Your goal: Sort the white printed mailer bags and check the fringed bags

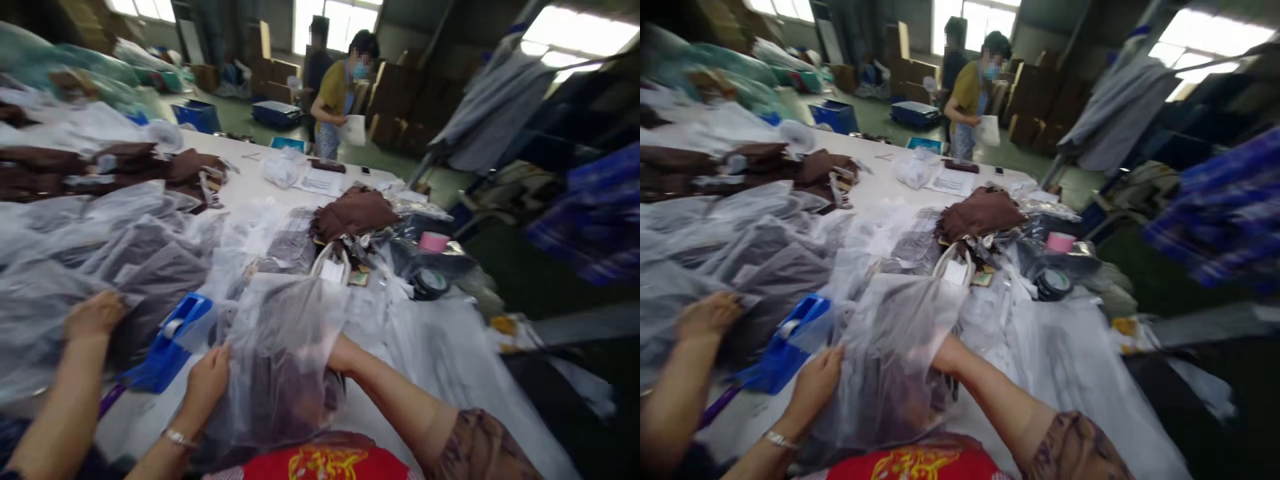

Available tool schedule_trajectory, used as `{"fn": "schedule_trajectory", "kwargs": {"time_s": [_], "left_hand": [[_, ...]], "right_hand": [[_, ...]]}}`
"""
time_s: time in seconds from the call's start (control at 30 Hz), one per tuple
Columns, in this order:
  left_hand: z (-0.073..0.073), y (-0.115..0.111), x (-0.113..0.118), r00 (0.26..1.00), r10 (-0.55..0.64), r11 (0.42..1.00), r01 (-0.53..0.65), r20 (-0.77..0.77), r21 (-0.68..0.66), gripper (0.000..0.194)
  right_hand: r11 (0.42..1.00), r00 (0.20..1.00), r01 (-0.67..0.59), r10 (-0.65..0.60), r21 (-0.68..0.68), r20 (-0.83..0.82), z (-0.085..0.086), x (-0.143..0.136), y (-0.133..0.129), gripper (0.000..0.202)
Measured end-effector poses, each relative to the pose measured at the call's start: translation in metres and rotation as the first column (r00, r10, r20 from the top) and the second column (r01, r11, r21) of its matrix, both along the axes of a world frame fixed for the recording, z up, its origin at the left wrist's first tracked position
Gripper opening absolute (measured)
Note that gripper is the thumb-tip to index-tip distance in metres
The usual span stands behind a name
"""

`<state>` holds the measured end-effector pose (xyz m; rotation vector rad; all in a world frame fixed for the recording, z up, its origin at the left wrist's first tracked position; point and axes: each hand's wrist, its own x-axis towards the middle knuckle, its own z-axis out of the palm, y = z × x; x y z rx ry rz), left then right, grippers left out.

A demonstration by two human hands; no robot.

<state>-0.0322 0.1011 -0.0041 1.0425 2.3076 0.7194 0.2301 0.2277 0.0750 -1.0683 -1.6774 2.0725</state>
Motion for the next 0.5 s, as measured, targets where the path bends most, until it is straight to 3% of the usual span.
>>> {"fn": "schedule_trajectory", "kwargs": {"time_s": [0.13,0.27,0.37,0.5], "left_hand": [[-0.008,0.008,-0.019,0.996,0.004,0.993,-0.014,-0.089,-0.114,0.047],[-0.005,0.000,-0.032,0.991,0.088,0.989,-0.100,-0.105,-0.113,0.045],[-0.001,-0.009,-0.035,0.986,0.129,0.985,-0.139,-0.102,-0.101,0.047],[0.001,-0.020,-0.030,0.978,0.190,0.981,-0.192,-0.085,-0.023,0.043]], "right_hand": [[0.991,0.989,0.130,-0.127,-0.030,0.078,0.015,0.040,-0.002,0.024],[0.950,0.954,0.296,-0.289,-0.097,0.073,0.031,0.091,0.001,0.043],[0.943,0.943,0.329,-0.331,-0.050,-0.043,0.050,0.123,0.025,0.052],[0.914,0.909,0.404,-0.395,0.046,-0.129,0.094,0.140,0.083,0.055]]}}
